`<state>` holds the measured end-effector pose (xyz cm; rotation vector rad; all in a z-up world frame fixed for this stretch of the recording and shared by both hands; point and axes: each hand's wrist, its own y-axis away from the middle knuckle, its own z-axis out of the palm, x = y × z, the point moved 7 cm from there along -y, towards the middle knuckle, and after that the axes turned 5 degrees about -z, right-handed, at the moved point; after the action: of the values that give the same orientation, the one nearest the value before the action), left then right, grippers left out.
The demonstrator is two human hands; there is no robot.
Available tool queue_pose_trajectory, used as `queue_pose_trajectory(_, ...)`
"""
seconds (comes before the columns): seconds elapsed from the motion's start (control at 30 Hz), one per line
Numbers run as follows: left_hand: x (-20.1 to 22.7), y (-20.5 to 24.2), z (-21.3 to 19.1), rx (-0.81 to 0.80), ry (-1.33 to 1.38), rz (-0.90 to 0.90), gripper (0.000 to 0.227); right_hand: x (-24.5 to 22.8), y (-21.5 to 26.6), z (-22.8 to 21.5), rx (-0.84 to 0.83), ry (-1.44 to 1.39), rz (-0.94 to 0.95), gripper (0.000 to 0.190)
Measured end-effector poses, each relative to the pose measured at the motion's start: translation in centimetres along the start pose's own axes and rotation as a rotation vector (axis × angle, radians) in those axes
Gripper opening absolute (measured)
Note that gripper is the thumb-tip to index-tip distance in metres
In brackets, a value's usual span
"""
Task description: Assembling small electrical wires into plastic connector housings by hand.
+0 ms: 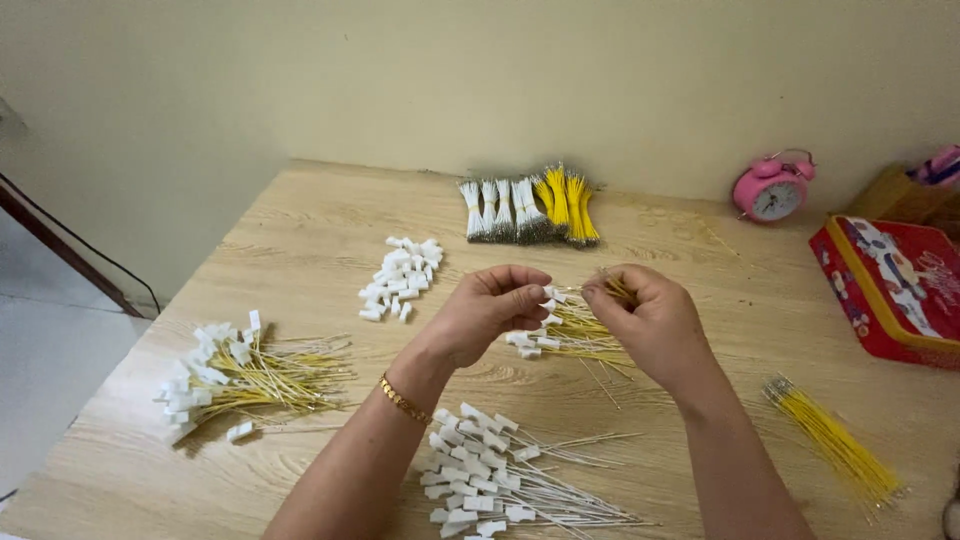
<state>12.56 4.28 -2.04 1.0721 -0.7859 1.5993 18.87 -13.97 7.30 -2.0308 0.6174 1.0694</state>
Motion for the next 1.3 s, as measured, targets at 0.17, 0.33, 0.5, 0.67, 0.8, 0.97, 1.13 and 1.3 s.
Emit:
queue_pose_trajectory(0.17, -0.4, -0.1, 0.0, -0.035, 0.119, -0.016, 0.029, 1.4, 0.0, 0.6, 0.008, 0.009, -0.016, 0.009)
queue_pose_trajectory(0.33, -0.7, -0.1, 0.3, -0.091, 0.202, -0.048, 0.026, 0.5, 0.1, 0.5, 0.011, 0.118, -0.057, 0.007)
queue_pose_trajectory(0.5, -1.4, -0.4, 0.5, -0.138, 0.256, -0.072, 0.028, 0.8, -0.1, 0.5, 0.052, 0.132, -0.106, 0.008)
queue_pose_trajectory(0.67, -1.7, -0.2, 0.9, -0.147, 0.287, -0.101, 0.029, 0.7, -0.1, 0.7, 0.030, 0.209, -0.174, 0.007)
queue_pose_trajectory(0.8, -2.4, -0.4, 0.7, -0.126, 0.306, -0.118, 0.027, 0.3, -0.2, 1.3, -0.109, 0.202, -0.238, 0.008)
queue_pose_trajectory(0.97, -2.0, -0.4, 0.6, -0.111, 0.306, -0.113, 0.028, 1.1, -0.2, 1.2, -0.126, 0.138, -0.165, 0.008)
queue_pose_trajectory(1.13, -2.3, -0.4, 0.9, -0.075, 0.298, -0.119, 0.023, 1.0, 0.0, 1.7, -0.132, 0.191, -0.096, 0.010)
queue_pose_trajectory(1.3, -2.9, -0.5, 1.1, -0.045, 0.282, -0.095, 0.023, 1.4, -0.3, 2.0, -0.145, 0.200, -0.086, 0.016)
